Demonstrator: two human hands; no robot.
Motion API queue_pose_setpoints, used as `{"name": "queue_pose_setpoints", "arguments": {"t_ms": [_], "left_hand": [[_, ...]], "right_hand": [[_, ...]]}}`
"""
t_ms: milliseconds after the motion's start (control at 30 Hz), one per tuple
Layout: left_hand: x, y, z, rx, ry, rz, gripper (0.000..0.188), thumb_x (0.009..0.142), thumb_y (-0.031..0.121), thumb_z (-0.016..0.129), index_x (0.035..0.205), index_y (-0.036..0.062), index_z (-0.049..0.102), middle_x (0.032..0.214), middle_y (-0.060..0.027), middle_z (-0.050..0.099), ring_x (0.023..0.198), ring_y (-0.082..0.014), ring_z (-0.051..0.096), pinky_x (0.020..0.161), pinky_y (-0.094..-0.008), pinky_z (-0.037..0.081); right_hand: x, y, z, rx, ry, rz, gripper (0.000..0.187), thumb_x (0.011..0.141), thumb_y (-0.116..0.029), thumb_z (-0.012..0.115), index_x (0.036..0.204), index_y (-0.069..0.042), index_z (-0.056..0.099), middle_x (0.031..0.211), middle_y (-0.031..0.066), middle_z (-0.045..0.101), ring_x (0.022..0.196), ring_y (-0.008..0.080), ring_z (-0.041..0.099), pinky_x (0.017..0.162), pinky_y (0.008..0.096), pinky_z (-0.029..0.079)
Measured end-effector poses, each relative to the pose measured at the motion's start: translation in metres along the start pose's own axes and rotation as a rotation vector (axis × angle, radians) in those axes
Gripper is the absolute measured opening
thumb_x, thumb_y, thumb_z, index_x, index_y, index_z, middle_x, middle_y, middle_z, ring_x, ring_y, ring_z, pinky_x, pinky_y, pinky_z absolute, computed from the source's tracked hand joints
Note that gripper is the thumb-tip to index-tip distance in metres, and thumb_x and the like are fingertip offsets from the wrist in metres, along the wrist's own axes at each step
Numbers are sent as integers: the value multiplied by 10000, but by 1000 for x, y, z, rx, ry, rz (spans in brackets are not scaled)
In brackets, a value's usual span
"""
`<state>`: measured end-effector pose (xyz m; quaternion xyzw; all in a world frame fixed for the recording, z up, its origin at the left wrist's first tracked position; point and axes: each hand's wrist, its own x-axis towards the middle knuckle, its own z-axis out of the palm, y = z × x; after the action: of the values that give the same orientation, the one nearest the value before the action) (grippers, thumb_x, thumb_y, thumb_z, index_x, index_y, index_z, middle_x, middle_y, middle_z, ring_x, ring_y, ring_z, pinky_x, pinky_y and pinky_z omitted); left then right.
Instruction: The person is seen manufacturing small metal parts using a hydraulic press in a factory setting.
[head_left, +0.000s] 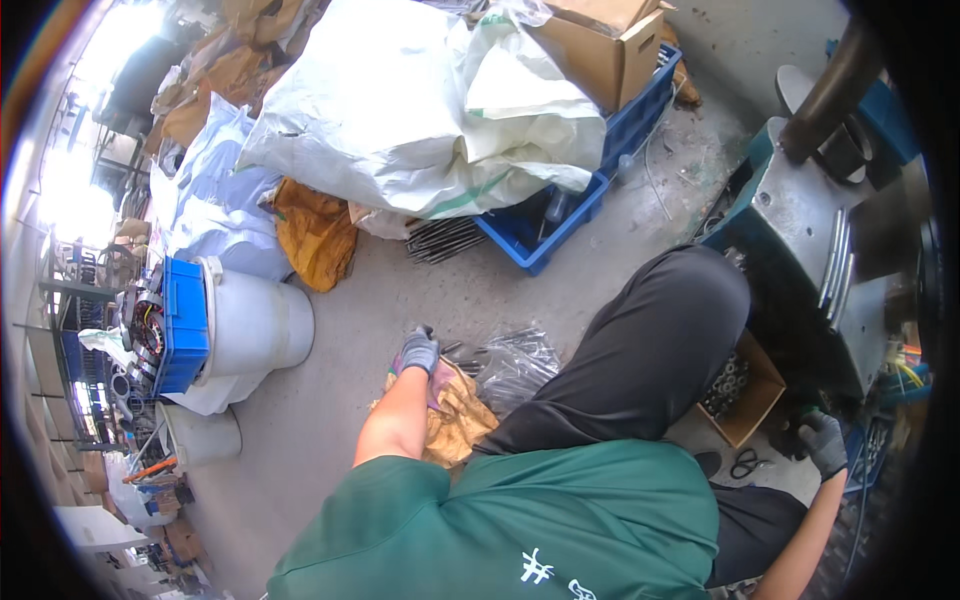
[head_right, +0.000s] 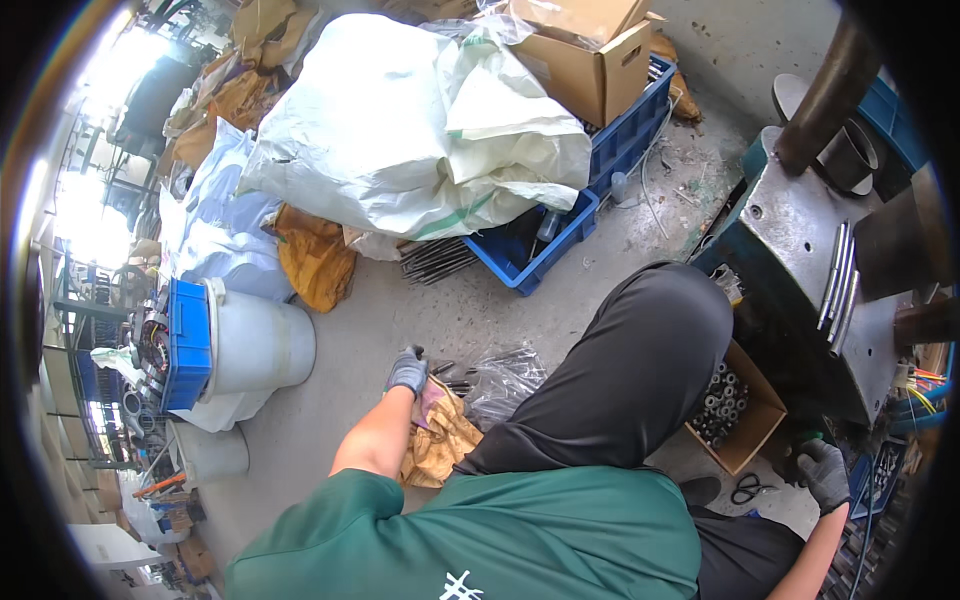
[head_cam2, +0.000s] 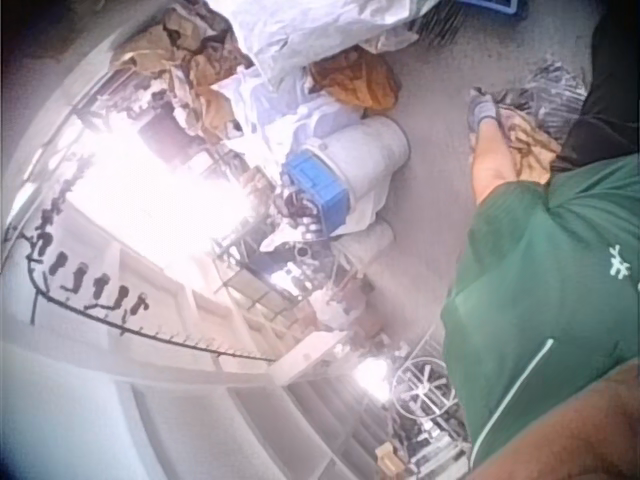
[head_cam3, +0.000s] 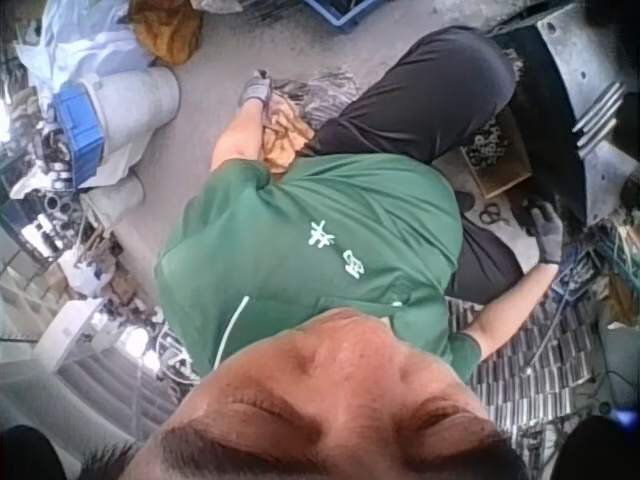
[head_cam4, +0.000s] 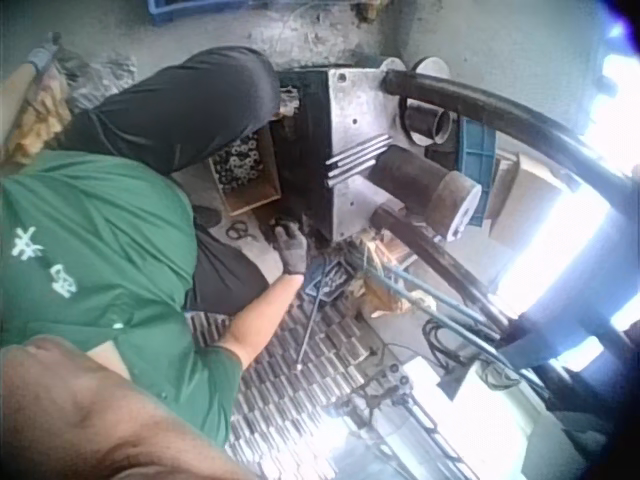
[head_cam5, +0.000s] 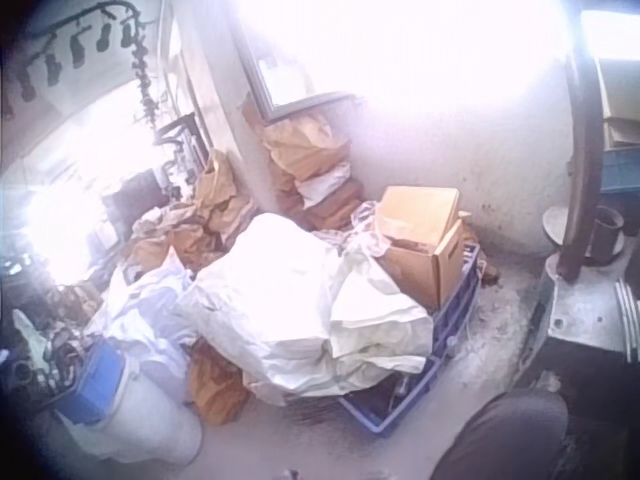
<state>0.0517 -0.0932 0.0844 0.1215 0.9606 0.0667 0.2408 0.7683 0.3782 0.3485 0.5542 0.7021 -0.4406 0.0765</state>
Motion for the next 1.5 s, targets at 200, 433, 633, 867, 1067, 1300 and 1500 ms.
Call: {"name": "queue_pose_setpoints", "arguments": {"t_ms": [200,433,633,867,1067,1300,1500], "left_hand": [[31,21,20,111,70,20,431,936,261,687,1324,75,693,1274,-241,720,1194,-393,692,1059,-469,540],[43,76,55,22,48,173,466,907,272,737,1329,81,686,1314,-243,691,1218,-391,667,1070,-475,527],[68,95,54,168,45,221,533,892,271,735,1395,119,645,1370,-208,653,1257,-385,641,1085,-476,521],[144,128,17,263,39,130,494,903,196,658,1390,117,636,1396,-183,644,1313,-374,608,1099,-459,509],[174,140,-17,274,33,69,534,896,175,634,1422,87,616,1420,-226,630,1291,-396,631,1071,-479,528],[173,134,11,275,77,107,558,865,186,672,1416,112,618,1431,-228,608,1313,-381,616,1070,-466,531],[119,156,85,-47,140,296,486,863,215,738,1326,85,666,1304,-207,675,1225,-393,649,1040,-470,532]], "right_hand": [[4,58,-4,17,96,-70,232,889,-24,669,1101,57,716,871,91,726,759,157,654,693,334,547],[-2,72,-6,18,97,64,206,931,-20,666,1133,10,693,849,31,679,720,113,628,648,292,523],[12,74,-7,7,80,85,223,917,-24,650,1126,34,703,821,60,682,651,127,607,595,297,501],[-15,104,-15,145,167,152,261,909,-47,641,1148,38,700,846,74,699,661,136,645,578,283,504],[-46,163,-44,46,216,243,320,912,13,651,1228,54,675,906,83,714,694,150,647,603,280,513],[-36,176,-19,197,81,329,244,968,-114,657,1180,3,689,854,121,743,681,203,720,600,311,566],[-39,125,-18,183,173,311,304,952,-63,586,1226,-5,705,861,74,719,686,143,689,606,271,537]]}}
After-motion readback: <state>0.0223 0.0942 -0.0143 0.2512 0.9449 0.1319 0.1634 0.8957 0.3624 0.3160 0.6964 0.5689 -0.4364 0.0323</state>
